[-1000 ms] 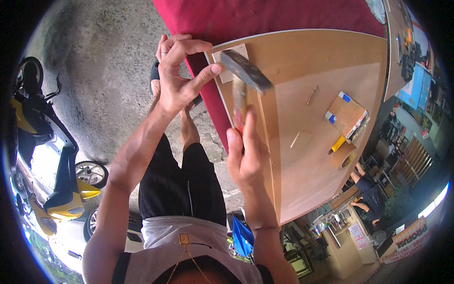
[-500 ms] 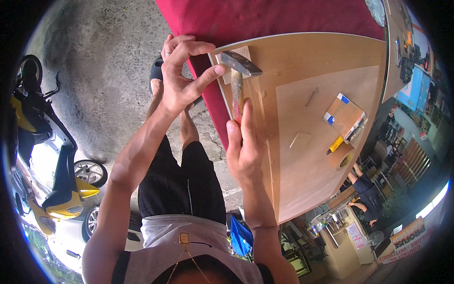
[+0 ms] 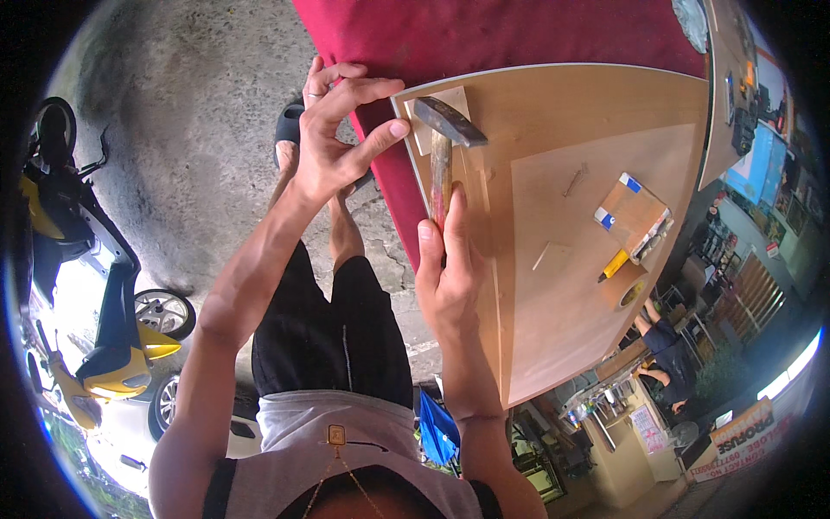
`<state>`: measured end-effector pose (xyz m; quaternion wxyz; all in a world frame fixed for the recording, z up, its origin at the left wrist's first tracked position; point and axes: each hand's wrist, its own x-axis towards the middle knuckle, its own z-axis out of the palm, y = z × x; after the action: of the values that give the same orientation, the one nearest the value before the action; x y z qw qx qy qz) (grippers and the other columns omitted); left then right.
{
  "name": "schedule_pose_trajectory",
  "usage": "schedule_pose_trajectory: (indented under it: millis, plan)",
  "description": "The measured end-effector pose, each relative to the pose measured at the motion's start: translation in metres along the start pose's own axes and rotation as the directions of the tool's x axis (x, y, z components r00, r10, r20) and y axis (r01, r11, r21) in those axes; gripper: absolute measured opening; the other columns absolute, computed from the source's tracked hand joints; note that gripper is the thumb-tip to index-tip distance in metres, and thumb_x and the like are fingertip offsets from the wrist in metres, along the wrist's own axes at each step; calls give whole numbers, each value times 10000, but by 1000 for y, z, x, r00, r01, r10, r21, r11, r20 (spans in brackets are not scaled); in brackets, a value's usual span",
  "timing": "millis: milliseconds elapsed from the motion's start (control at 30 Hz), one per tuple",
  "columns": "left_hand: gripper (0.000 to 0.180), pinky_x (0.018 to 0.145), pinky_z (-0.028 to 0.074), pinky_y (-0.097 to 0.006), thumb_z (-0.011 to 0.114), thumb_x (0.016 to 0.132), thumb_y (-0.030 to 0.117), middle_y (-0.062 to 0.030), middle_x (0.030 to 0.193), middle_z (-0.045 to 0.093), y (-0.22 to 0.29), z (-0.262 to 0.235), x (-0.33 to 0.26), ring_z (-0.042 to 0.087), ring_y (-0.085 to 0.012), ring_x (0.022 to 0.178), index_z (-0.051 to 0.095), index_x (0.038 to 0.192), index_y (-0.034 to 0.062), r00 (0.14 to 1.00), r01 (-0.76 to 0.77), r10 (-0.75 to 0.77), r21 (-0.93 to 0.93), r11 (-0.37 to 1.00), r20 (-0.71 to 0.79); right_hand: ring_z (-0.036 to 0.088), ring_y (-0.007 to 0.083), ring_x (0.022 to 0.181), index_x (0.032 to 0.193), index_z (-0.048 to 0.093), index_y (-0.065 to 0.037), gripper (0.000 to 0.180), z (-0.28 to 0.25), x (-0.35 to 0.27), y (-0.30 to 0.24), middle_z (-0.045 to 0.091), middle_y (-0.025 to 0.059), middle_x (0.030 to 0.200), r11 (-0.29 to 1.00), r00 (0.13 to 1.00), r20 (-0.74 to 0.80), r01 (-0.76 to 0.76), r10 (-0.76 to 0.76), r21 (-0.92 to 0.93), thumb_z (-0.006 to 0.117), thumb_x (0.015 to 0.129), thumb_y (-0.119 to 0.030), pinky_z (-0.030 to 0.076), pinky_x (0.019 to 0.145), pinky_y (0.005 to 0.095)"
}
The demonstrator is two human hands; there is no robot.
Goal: The person is assembling a wooden furniture piece. They use a hammer to drive nails into small wooden blocks, securing them to the edges of a larger wooden board. The person repeatedly positions the blocks and hammers the nails to attach them.
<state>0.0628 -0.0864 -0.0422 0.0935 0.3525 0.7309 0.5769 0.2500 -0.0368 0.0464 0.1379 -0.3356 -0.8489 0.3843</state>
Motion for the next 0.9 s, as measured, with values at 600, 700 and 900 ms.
schedule_pose_trajectory:
  millis: [600, 700, 900]
  plan:
    - [364, 1126, 139, -514, 770, 736, 392, 40, 976, 703, 1, -2, -1, 511, -204, 1133, 723, 1018, 167, 999, 7, -8, 14, 1000, 40, 408, 62, 499, 1438, 344, -6, 490, 0, 0, -1, 496, 1, 655, 998, 998, -67, -16, 12, -53, 488, 983, -116, 351, 428, 226]
    - [362, 1127, 137, -515, 768, 738, 392, 43, 982, 703, 0, -2, 2, 512, -206, 1130, 722, 1017, 166, 999, 1, -1, 8, 1000, 34, 409, 55, 508, 1443, 337, -10, 497, 13, -5, -12, 491, -5, 655, 978, 947, -319, 111, -50, 179, 488, 981, -114, 353, 431, 221]
    - [355, 1107, 171, -507, 812, 709, 322, 16, 986, 709, 4, -3, 2, 510, -227, 1127, 732, 1009, 150, 999, 20, -20, -4, 1000, 48, 593, 232, 785, 1382, 391, 55, 474, -7, -7, -25, 581, 168, 978, 974, 973, -54, -227, 225, -25, 530, 957, -105, 478, 631, 320]
